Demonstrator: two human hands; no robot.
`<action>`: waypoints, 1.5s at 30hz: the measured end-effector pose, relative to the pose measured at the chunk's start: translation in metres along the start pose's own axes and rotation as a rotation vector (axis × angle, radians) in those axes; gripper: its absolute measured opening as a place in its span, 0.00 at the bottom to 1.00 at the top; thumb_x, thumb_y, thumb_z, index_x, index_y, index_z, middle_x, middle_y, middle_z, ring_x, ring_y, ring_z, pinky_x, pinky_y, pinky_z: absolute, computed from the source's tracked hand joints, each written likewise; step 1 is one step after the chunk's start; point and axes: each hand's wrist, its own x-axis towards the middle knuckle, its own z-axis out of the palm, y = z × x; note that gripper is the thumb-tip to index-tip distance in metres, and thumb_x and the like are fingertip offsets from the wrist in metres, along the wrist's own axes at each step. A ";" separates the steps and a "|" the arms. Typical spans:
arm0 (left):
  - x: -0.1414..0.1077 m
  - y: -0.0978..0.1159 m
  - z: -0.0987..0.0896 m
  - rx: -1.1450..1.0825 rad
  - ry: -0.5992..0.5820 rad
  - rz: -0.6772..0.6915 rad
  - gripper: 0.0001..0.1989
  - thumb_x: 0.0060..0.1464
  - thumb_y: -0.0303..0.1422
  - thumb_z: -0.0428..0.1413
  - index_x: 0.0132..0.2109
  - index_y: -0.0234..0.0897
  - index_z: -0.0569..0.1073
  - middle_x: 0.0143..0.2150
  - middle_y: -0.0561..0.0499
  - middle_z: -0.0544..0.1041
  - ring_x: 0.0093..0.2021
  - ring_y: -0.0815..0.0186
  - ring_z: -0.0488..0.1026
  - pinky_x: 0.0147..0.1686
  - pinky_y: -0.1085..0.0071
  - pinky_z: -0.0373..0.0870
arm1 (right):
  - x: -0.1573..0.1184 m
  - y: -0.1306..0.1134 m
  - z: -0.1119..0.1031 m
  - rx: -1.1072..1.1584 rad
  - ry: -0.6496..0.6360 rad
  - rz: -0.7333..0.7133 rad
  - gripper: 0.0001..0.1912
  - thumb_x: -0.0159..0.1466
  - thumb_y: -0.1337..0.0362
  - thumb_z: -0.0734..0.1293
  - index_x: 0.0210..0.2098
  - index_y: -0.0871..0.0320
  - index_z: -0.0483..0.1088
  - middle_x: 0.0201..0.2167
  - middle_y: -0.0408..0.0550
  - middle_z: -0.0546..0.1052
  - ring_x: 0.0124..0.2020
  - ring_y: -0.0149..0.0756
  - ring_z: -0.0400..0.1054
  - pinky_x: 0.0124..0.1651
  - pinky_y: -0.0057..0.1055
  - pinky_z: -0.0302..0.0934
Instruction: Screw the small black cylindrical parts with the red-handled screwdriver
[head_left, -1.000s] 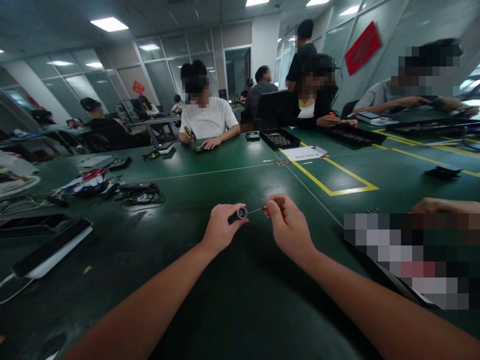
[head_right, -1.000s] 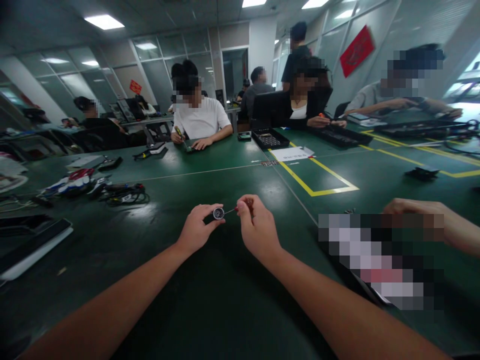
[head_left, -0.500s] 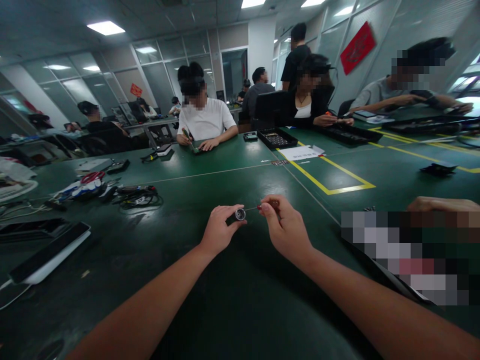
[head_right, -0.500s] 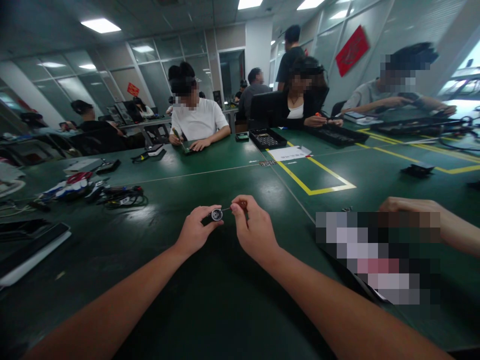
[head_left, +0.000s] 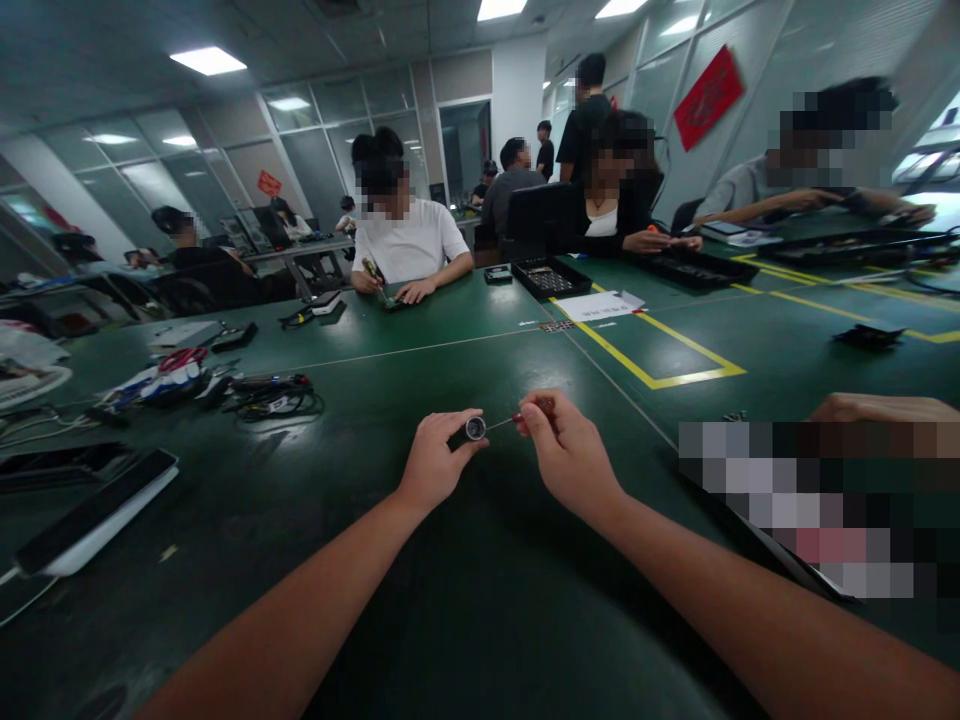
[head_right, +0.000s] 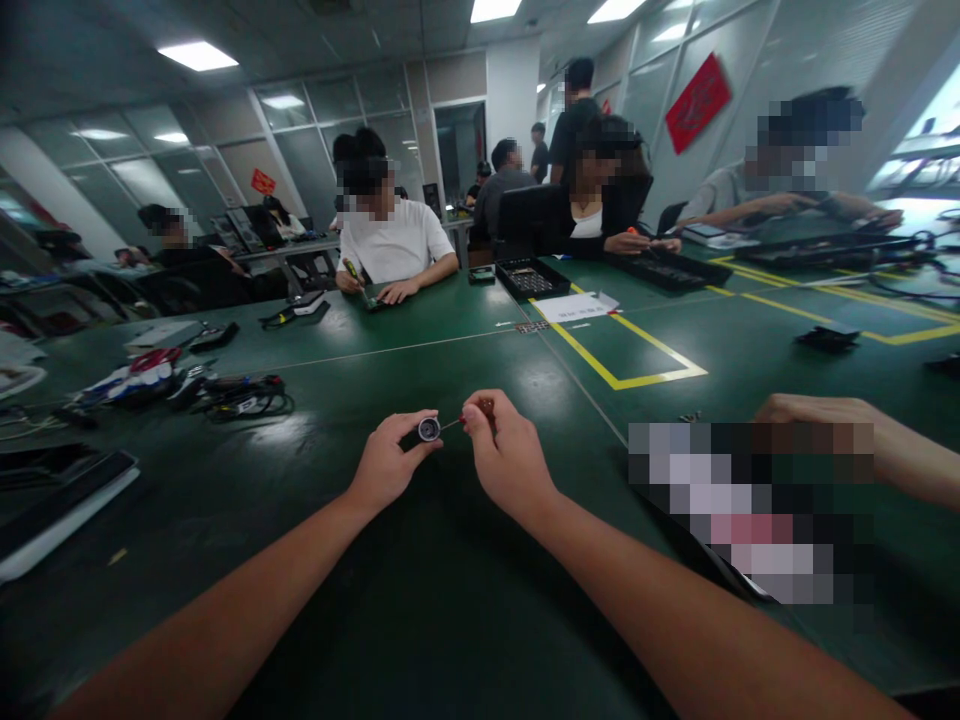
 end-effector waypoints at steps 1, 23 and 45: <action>0.000 0.000 0.000 0.000 -0.001 -0.002 0.19 0.57 0.32 0.66 0.55 0.46 0.76 0.52 0.49 0.79 0.52 0.56 0.74 0.56 0.54 0.68 | 0.000 0.000 0.000 0.013 -0.007 0.008 0.09 0.72 0.57 0.60 0.41 0.53 0.68 0.32 0.45 0.78 0.34 0.38 0.75 0.38 0.34 0.64; -0.001 -0.001 0.002 0.004 0.023 0.030 0.19 0.56 0.32 0.67 0.55 0.47 0.76 0.53 0.51 0.79 0.52 0.57 0.74 0.56 0.56 0.66 | -0.003 -0.007 0.000 -0.123 0.024 -0.152 0.07 0.71 0.61 0.59 0.41 0.55 0.67 0.31 0.46 0.77 0.33 0.37 0.74 0.38 0.33 0.63; -0.001 0.008 0.000 0.015 -0.030 0.014 0.20 0.55 0.31 0.67 0.54 0.45 0.76 0.50 0.53 0.80 0.51 0.57 0.74 0.57 0.54 0.63 | -0.004 -0.009 -0.001 -0.047 0.065 -0.026 0.17 0.73 0.52 0.57 0.37 0.54 0.72 0.24 0.41 0.72 0.24 0.34 0.67 0.29 0.31 0.56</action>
